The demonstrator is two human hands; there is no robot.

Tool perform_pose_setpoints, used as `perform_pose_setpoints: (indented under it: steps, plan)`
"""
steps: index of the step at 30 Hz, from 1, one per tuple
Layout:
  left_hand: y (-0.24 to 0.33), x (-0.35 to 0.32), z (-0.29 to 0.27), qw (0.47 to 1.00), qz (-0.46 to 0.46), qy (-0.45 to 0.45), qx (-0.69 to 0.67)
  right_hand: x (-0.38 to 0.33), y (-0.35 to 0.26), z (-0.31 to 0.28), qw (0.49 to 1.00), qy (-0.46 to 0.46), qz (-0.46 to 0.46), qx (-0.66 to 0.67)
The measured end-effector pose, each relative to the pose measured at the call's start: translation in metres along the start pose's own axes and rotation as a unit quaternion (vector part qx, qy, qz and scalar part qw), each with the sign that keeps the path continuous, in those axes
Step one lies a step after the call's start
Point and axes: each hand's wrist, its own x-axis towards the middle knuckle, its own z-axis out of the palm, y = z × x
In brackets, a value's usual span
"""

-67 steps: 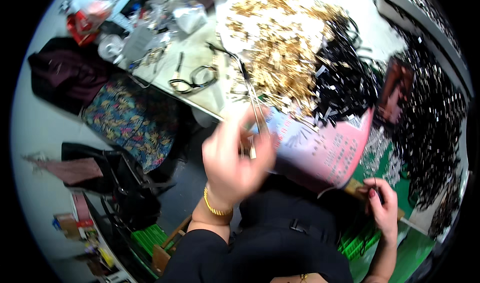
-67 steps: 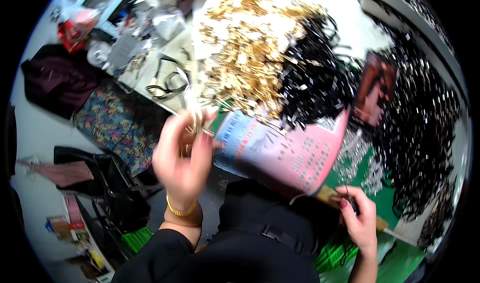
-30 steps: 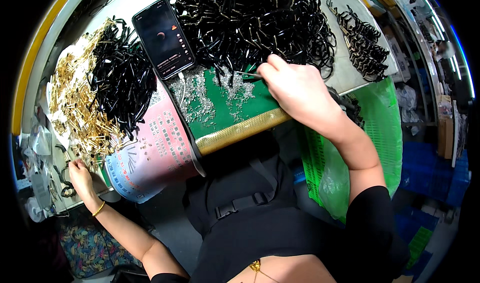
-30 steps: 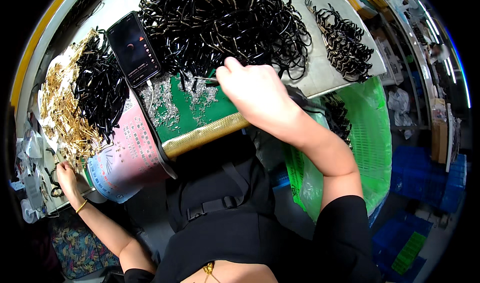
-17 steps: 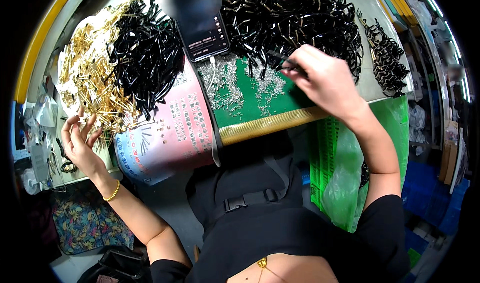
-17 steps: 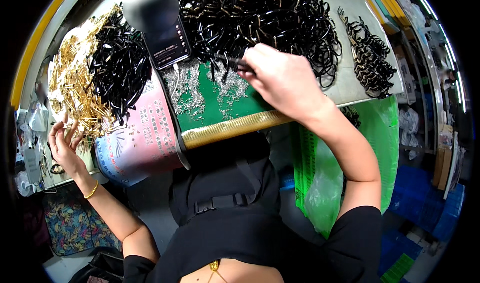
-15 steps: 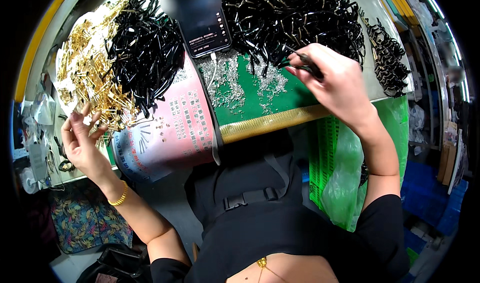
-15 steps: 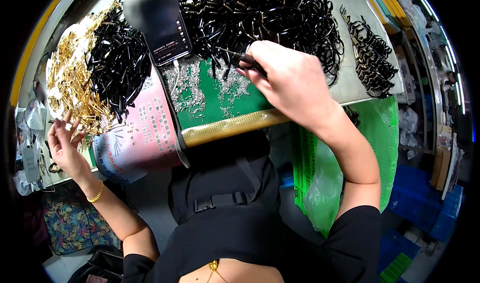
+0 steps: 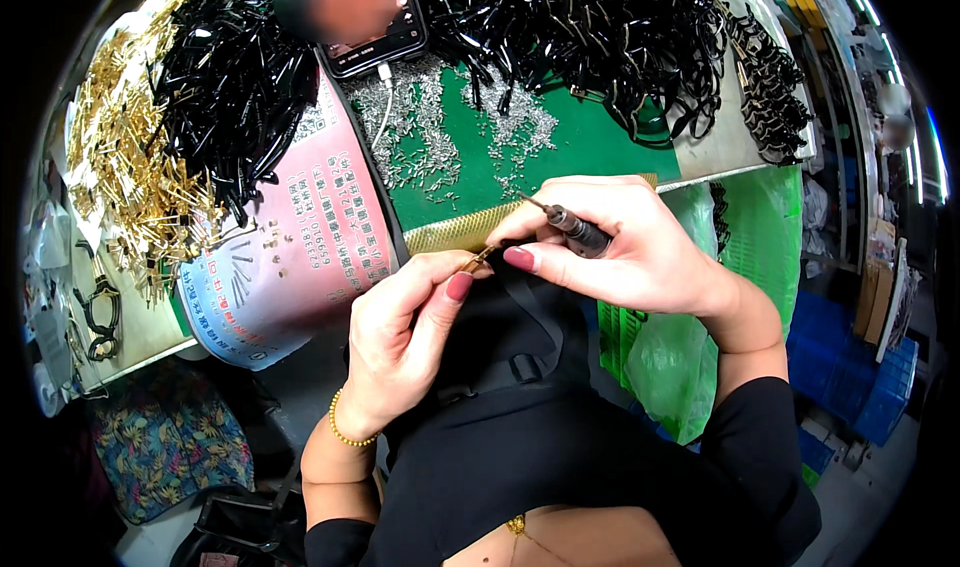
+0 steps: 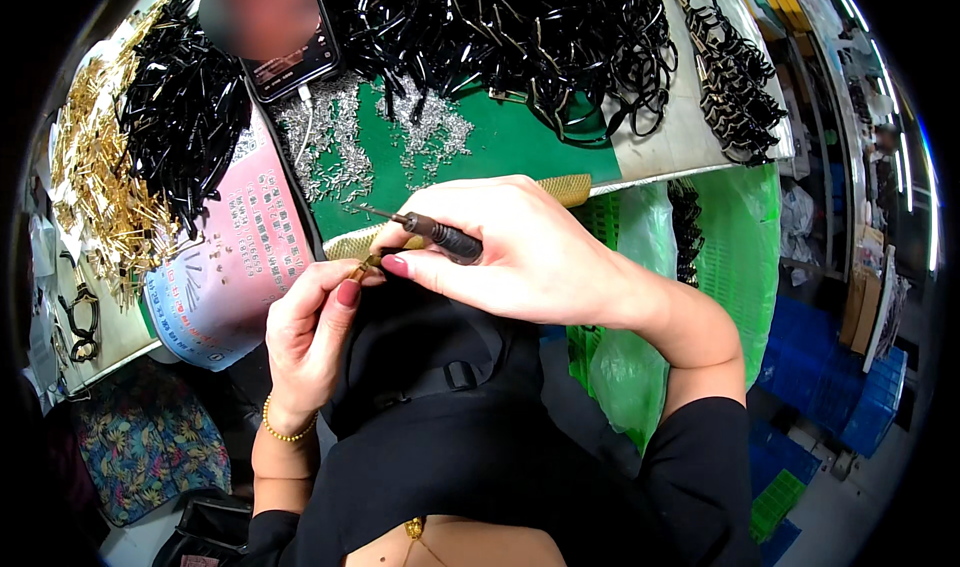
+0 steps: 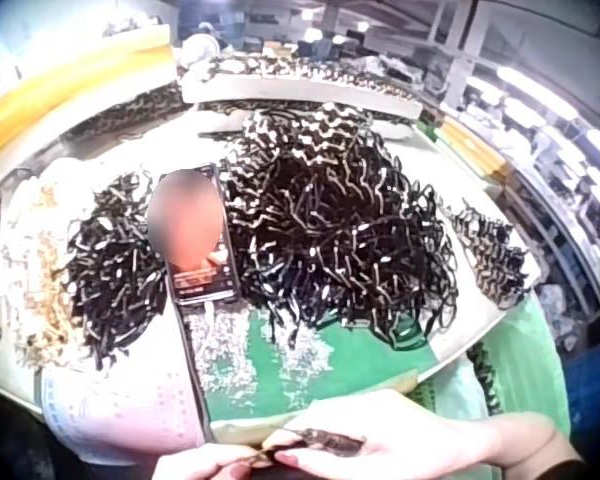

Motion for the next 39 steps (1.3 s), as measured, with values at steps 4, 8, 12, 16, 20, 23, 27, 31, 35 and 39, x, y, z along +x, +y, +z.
perform_pose_setpoints:
  steps: [4,8,12,16,20,23,27,31,35,39]
  plan:
    - [-0.001,0.001,0.000,0.995,0.035,0.006,0.093,0.000,-0.002,0.002,1.000,-0.011,-0.007,0.011]
    - [0.012,0.004,-0.015,0.941,0.143,-0.097,0.290,-0.002,-0.012,-0.015,0.986,-0.099,-0.011,-0.135]
    - [0.013,0.004,-0.012,0.929,0.184,-0.145,0.287,-0.016,-0.016,-0.004,0.971,-0.123,-0.081,-0.189]
    - [0.011,0.004,-0.006,0.928,0.134,-0.162,0.307,-0.014,-0.012,-0.011,0.981,-0.111,0.038,-0.152]
    - [-0.003,-0.011,-0.015,0.985,-0.032,-0.057,0.158,-0.023,0.007,-0.031,0.947,-0.031,0.093,-0.306]
    - [-0.001,0.001,-0.003,0.997,-0.050,-0.001,0.067,-0.019,0.013,-0.024,0.912,-0.015,0.040,-0.408]
    - [0.002,0.019,0.022,0.998,-0.064,0.011,0.013,-0.018,0.021,-0.019,0.906,-0.027,0.037,-0.420]
    - [-0.002,0.036,0.030,0.996,-0.060,-0.014,0.057,-0.017,0.023,-0.021,0.908,-0.026,0.038,-0.417]
    - [-0.004,0.040,0.031,0.997,-0.069,0.036,0.015,-0.016,0.026,-0.022,0.909,-0.026,0.030,-0.414]
    - [-0.002,0.034,0.027,0.994,-0.102,0.037,-0.010,-0.016,0.023,-0.024,0.908,-0.045,0.040,-0.414]
